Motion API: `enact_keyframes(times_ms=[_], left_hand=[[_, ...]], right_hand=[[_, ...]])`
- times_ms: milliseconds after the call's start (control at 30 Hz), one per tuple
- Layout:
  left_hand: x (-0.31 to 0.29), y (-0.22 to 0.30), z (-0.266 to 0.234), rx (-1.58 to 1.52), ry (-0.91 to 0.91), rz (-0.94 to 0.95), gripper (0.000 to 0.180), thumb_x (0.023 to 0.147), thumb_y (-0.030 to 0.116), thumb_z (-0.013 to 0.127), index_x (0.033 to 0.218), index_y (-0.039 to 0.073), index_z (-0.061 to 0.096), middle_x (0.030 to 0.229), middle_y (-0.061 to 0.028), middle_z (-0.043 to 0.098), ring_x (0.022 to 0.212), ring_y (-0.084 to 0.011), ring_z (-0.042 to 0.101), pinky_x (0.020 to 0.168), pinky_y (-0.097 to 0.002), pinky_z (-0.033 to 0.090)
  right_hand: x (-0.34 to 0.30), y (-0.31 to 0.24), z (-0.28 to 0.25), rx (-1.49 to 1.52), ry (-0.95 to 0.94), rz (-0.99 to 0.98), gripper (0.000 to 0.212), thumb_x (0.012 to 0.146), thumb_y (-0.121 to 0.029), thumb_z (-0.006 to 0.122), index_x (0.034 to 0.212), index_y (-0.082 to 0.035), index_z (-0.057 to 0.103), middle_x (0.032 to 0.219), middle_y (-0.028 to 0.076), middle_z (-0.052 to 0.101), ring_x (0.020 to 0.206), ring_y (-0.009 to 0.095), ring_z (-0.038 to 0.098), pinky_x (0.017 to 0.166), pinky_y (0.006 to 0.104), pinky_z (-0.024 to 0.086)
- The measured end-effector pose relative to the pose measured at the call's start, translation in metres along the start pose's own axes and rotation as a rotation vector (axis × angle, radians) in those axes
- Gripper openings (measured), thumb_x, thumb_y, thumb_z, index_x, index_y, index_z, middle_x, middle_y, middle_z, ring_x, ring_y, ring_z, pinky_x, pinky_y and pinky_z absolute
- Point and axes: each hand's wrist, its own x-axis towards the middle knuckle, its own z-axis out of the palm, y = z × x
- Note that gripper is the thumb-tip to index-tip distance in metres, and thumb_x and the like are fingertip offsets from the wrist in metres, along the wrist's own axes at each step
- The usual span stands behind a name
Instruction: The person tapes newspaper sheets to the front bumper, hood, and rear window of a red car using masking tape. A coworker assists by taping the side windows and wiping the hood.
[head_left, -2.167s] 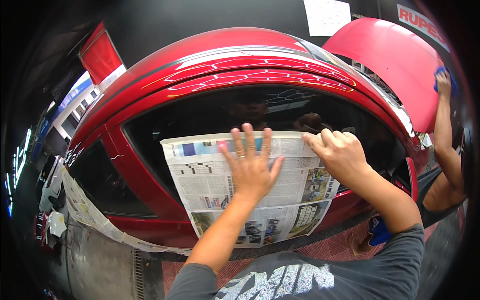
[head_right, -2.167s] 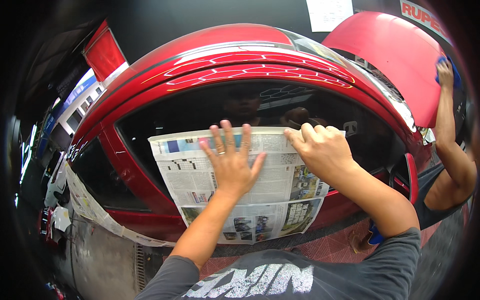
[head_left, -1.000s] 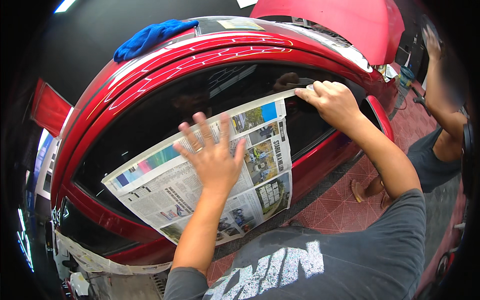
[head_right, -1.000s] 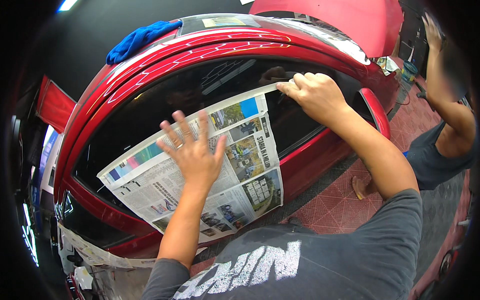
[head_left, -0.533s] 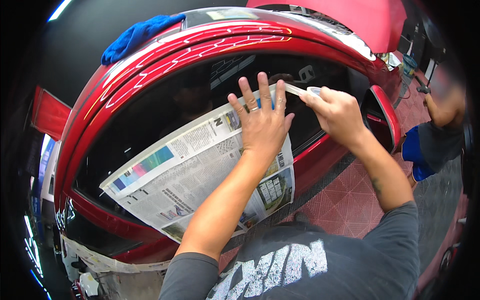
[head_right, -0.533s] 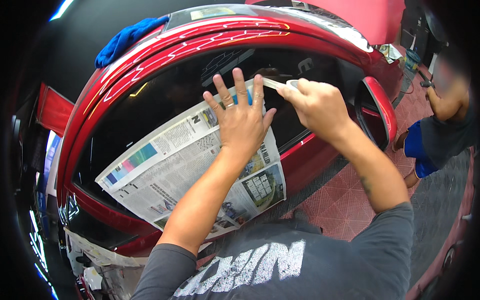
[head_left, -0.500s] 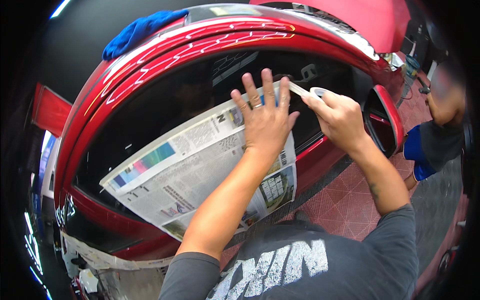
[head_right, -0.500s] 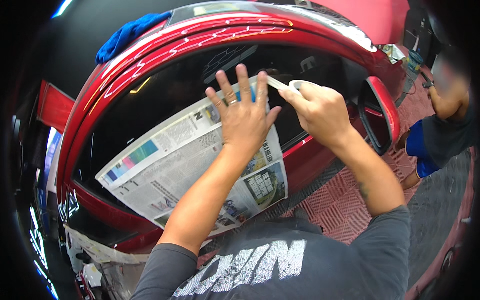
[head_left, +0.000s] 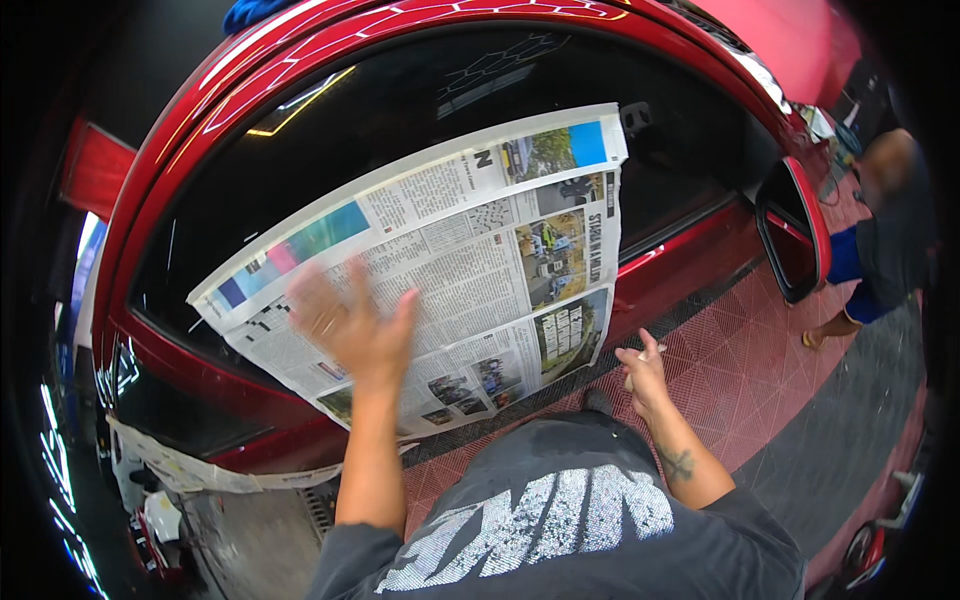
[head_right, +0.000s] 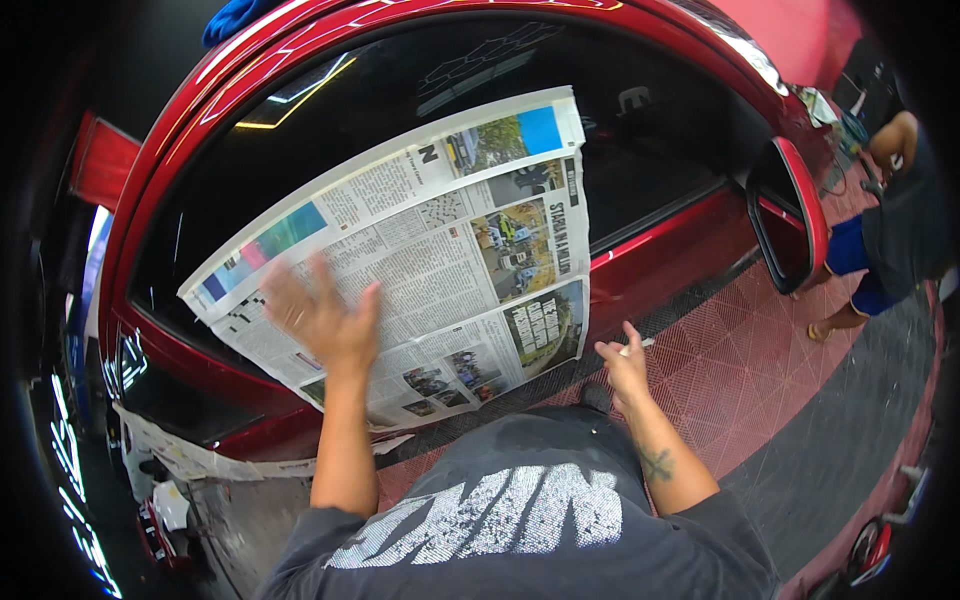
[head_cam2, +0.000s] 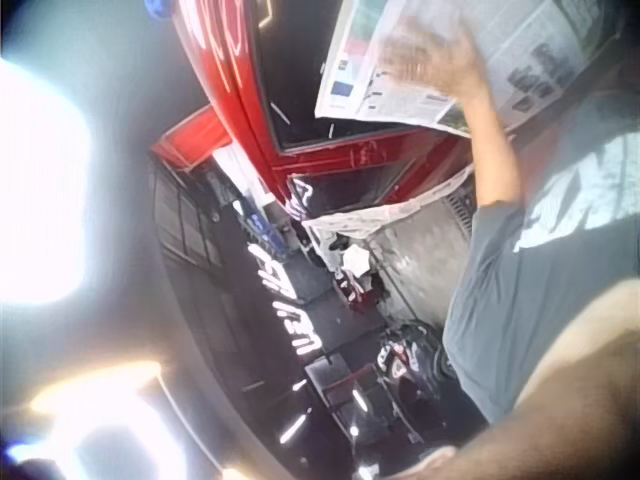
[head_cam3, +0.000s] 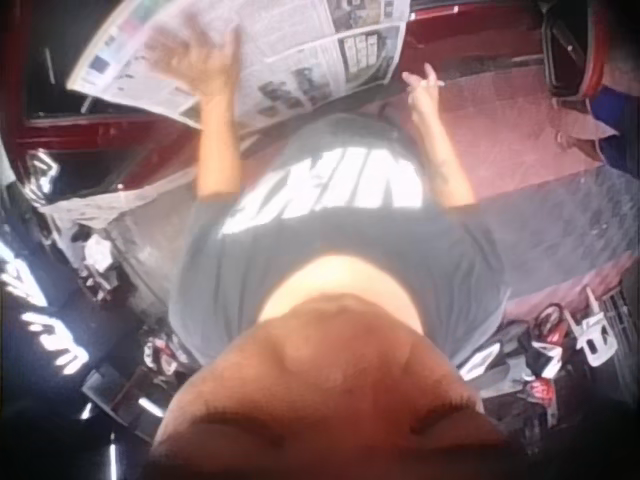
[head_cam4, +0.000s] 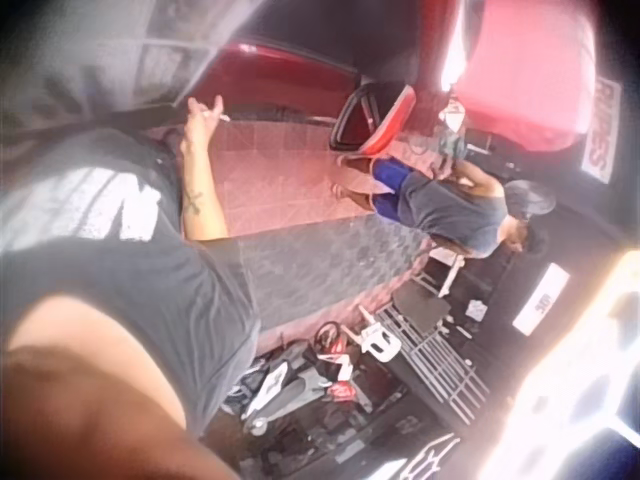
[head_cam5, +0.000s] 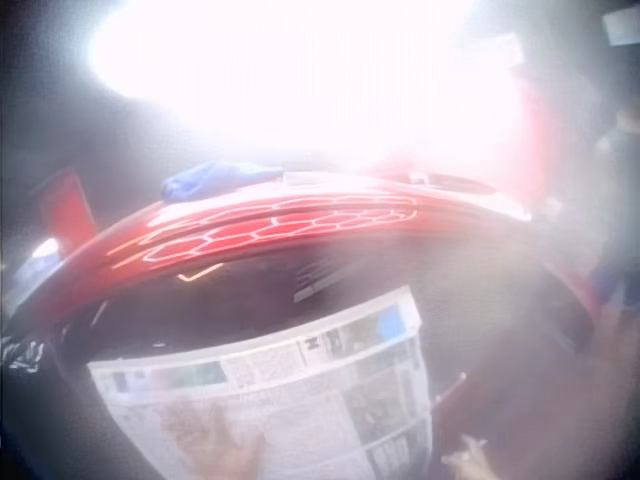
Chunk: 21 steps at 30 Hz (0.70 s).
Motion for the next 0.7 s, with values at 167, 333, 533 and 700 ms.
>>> enact_keyframes(times_ms=[167, 333, 533, 700], left_hand=[[-0.146, -0.100, -0.055, 0.111, -0.122, -0.311, 0.120, 0.093, 0.053, 0.092, 0.184, 0.008, 0.026, 0.191, -0.0302, 0.015, 0.177, -0.0488, 0.011, 0.138, -0.0670, 0.013], [-0.215, -0.065, -0.073, -0.169, -0.111, -0.871, 0.124, 0.087, 0.035, 0.101, 0.181, 0.003, 0.027, 0.175, -0.0319, 0.039, 0.162, -0.0491, 0.039, 0.133, -0.0610, 0.029], [-0.244, -0.076, -0.050, -0.523, 0.046, -1.309, 0.063, 0.096, 0.026, 0.098, 0.135, 0.005, 0.054, 0.109, -0.0049, 0.053, 0.089, -0.0153, 0.052, 0.083, -0.0350, 0.053], [-0.269, -0.090, -0.049, -0.434, -0.102, -1.152, 0.041, 0.103, 0.030, 0.090, 0.113, 0.004, 0.059, 0.102, -0.0050, 0.055, 0.088, -0.0190, 0.054, 0.082, -0.0382, 0.050]], right_hand=[[0.010, 0.017, 0.041, -0.015, 0.002, -0.021, 0.092, 0.098, -0.020, 0.090, 0.173, -0.004, 0.039, 0.132, 0.010, 0.067, 0.089, 0.012, 0.061, 0.074, 0.0311, 0.052], [0.005, 0.020, 0.046, -0.042, -0.053, -0.052, 0.050, 0.100, -0.023, 0.092, 0.136, -0.006, 0.062, 0.111, 0.003, 0.071, 0.086, 0.010, 0.060, 0.073, 0.0305, 0.050], [0.014, 0.011, 0.034, -0.062, 0.024, -0.076, 0.032, 0.104, -0.027, 0.088, 0.123, -0.014, 0.065, 0.091, -0.005, 0.062, 0.072, 0.006, 0.054, 0.056, 0.0242, 0.043], [0.013, 0.001, 0.043, -0.085, -0.037, -0.100, 0.024, 0.105, -0.024, 0.086, 0.121, -0.016, 0.069, 0.092, -0.006, 0.063, 0.073, 0.005, 0.052, 0.055, 0.0237, 0.039]])
